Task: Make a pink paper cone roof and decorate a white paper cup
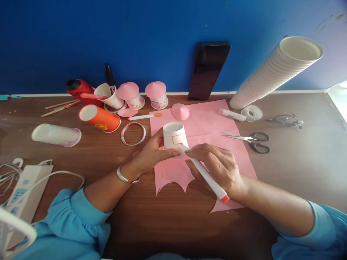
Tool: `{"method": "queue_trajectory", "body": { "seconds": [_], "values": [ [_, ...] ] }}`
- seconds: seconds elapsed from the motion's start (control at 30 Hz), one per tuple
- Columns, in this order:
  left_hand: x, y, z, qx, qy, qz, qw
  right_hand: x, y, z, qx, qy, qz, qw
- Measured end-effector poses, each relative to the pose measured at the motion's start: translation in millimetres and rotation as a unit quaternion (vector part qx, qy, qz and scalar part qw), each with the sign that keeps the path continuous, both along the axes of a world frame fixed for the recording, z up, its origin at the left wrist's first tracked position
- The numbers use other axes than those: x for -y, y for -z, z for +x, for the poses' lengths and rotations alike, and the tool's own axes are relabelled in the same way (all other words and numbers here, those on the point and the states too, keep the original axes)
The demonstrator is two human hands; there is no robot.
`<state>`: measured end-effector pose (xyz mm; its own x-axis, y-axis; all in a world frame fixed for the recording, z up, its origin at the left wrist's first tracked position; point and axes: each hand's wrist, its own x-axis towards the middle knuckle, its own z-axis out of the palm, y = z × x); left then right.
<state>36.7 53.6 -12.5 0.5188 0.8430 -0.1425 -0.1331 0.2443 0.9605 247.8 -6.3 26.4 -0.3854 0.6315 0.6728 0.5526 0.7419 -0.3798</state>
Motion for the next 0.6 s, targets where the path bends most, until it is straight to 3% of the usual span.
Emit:
{"method": "queue_trajectory", "body": {
  "seconds": [0.6],
  "values": [
    [0.5, 4.7, -7.8, 0.005, 0.012, -0.02, 1.0, -2.3, 3.1, 2.8, -0.007, 0.015, -0.019, 1.0]
  ]
}}
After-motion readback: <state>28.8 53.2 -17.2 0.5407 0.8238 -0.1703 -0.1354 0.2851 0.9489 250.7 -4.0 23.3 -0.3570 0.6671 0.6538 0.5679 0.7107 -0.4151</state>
